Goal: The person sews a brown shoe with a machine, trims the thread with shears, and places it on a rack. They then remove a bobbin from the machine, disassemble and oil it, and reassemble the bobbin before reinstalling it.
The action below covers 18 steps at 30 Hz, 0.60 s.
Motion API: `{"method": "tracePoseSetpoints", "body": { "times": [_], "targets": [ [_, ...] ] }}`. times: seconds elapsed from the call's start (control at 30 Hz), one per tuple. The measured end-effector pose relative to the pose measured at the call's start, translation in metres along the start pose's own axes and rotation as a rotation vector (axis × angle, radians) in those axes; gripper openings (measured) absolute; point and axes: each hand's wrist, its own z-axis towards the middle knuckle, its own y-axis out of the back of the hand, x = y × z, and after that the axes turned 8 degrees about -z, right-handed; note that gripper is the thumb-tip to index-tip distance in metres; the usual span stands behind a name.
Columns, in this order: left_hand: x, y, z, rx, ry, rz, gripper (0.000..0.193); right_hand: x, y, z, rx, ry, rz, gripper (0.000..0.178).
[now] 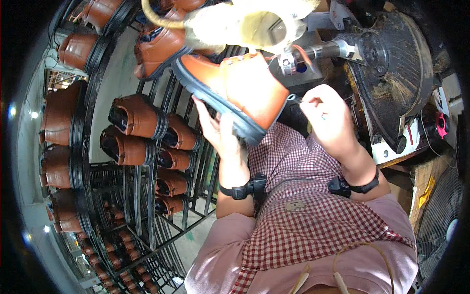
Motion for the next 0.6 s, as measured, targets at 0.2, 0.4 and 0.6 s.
{"method": "tracePoseSetpoints", "body": {
  "times": [0.2, 0.4, 0.6],
  "targets": [
    [0.014, 0.021, -0.008, 0.142, -0.138, 0.071, 0.087, 0.014, -0.055, 0.011, -0.047, 0.279, 0.046, 0.017],
    [0.003, 0.049, 0.013, 0.167, 0.433, -0.906, 0.075, 0.018, -0.022, 0.028, -0.048, 0.439, -0.081, 0.021],
    [0.013, 0.028, -0.004, 0.296, 0.559, -0.597, 0.079, 0.033, -0.050, 0.020, 0.226, -0.274, 0.579, 0.019]
  ]
}}
